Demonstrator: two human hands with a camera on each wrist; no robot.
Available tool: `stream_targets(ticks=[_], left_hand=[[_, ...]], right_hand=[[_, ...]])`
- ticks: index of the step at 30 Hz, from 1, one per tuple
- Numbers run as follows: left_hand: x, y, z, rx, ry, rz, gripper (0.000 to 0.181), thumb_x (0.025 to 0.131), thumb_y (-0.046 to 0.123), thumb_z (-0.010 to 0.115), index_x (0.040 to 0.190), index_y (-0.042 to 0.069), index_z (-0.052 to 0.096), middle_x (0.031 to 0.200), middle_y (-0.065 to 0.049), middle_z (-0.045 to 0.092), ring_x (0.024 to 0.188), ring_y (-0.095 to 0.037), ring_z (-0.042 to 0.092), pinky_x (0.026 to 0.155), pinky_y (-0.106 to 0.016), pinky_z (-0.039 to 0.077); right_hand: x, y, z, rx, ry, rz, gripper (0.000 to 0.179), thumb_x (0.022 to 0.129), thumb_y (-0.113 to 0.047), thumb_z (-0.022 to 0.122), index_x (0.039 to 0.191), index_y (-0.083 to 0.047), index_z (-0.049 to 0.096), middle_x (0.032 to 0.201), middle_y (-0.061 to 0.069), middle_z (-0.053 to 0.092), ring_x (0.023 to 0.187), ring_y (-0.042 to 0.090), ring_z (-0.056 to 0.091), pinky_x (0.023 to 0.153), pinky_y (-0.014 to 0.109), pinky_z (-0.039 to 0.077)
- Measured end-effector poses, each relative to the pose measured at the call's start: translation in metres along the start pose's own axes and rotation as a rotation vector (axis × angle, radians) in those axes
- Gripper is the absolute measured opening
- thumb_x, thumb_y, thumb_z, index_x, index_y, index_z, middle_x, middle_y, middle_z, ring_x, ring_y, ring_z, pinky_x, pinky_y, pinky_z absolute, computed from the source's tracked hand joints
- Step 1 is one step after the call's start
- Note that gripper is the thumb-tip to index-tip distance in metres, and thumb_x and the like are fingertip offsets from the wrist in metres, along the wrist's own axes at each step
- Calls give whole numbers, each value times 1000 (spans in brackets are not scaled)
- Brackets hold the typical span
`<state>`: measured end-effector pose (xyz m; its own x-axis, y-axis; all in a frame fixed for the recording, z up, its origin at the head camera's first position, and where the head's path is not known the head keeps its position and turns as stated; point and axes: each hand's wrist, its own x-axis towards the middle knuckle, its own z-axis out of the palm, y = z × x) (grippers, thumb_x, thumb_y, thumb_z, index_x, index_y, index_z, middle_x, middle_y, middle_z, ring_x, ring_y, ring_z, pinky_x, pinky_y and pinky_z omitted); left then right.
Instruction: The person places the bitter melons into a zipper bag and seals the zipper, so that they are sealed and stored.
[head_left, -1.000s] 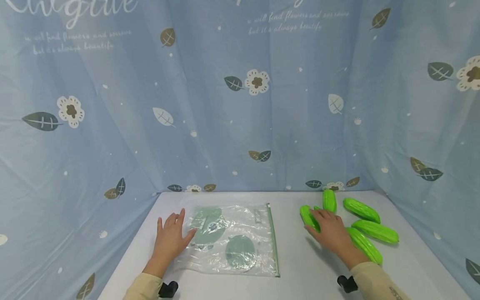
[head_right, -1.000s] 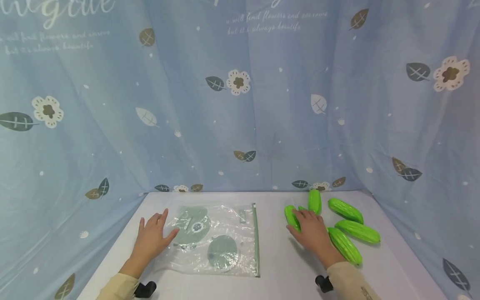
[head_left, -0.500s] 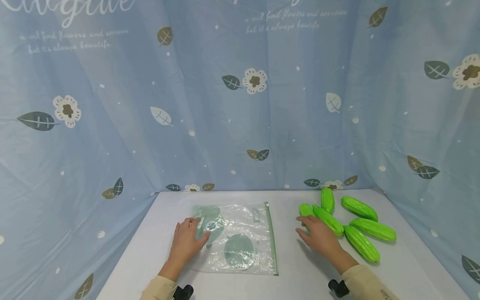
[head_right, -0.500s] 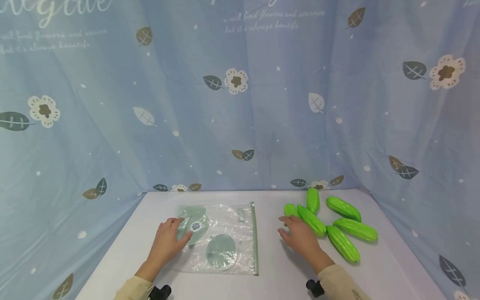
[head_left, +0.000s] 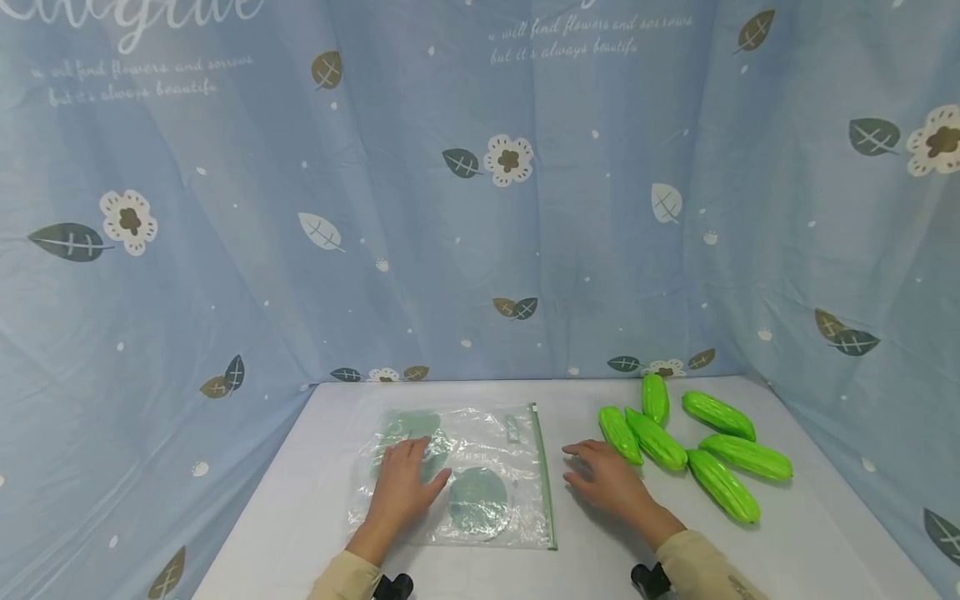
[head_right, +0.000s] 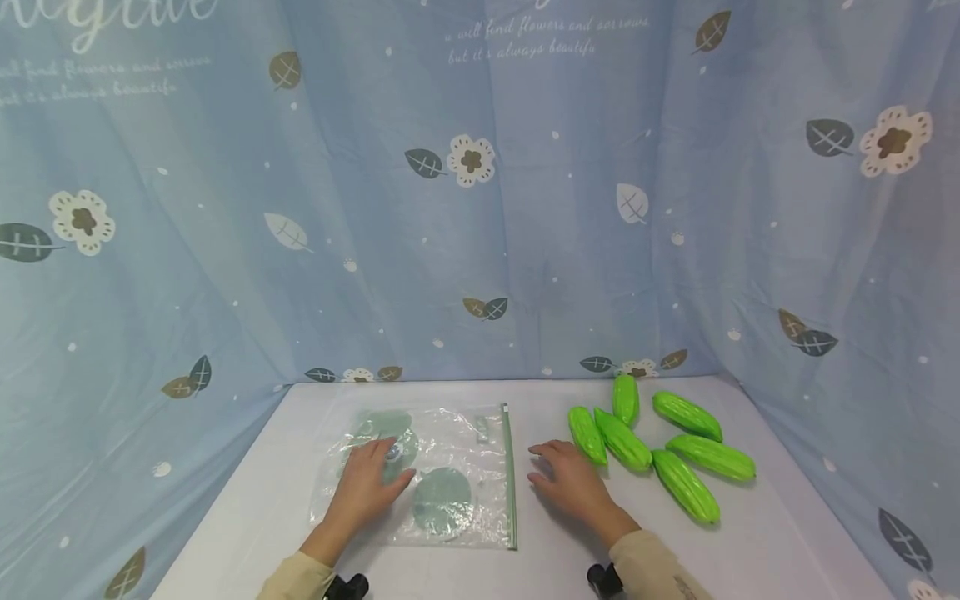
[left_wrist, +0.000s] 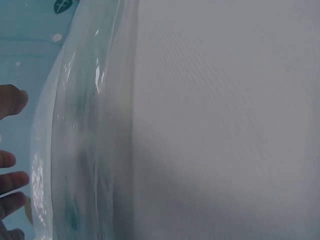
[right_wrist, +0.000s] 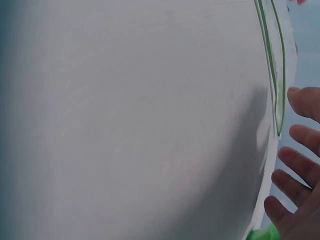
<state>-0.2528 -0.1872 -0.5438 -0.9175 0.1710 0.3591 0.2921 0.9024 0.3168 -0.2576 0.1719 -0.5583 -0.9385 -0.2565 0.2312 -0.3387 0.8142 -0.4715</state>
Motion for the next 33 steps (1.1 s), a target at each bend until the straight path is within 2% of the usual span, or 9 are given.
stream_targets(ticks=[4,7,12,15,18,21,25,29,33], left_hand=[[5,13,8,0,-2,65,68,87,40,77,136,-3,57,132,-21,60,129,-39,54,114,-65,30],[9,24,13,-3,-27,114,69,87,41,78,137,-2,57,134,-19,60,130,-38,53,113,-65,32],[15,34,24,-35,-162,187,75,88,43,75,144,-1,53,142,-21,55,134,-41,49,113,-63,33],[14,37,27,-50,-262,192,80,88,46,75,149,0,49,147,-22,51,136,-42,47,115,-59,33],[11,37,28,-38,-318,194,84,87,48,77,150,1,47,148,-21,50,136,-42,47,115,-56,35],[10,38,27,-27,-326,199,85,86,48,79,149,1,48,147,-20,51,135,-41,48,113,-53,38],[13,43,28,-30,-296,201,84,85,47,79,148,1,49,144,-20,53,133,-40,50,112,-52,40],[19,53,36,-43,-254,207,79,88,45,77,148,1,49,144,-20,53,134,-38,50,113,-53,39],[24,62,45,-37,-243,198,76,91,44,74,148,2,49,147,-19,52,139,-36,46,115,-54,36]], right_hand=[[3,0,7,53,-31,-28,46,89,-28,80,131,-12,68,137,11,62,132,34,54,109,51,44],[7,-1,9,88,-67,-21,50,90,-28,79,134,-9,65,145,16,56,140,39,45,113,55,38],[12,-4,11,119,-98,-19,49,90,-26,78,134,-6,65,148,22,51,145,45,36,116,60,31],[14,-6,13,126,-118,-47,49,92,-26,76,135,-6,65,150,24,49,145,47,34,117,62,27],[16,-7,16,125,-134,-71,51,93,-28,75,137,-6,64,150,25,48,145,47,33,118,63,24],[18,-9,18,112,-144,-73,54,92,-31,75,138,-6,63,151,24,48,145,47,33,118,64,22],[21,-11,20,86,-164,-38,60,89,-36,77,138,-6,63,153,23,46,147,45,31,119,64,20],[23,-12,21,52,-186,-1,62,87,-40,79,138,-9,63,156,20,44,149,42,29,120,62,19],[23,-13,22,51,-202,8,64,87,-44,78,139,-10,63,157,19,43,149,41,29,121,61,19]])
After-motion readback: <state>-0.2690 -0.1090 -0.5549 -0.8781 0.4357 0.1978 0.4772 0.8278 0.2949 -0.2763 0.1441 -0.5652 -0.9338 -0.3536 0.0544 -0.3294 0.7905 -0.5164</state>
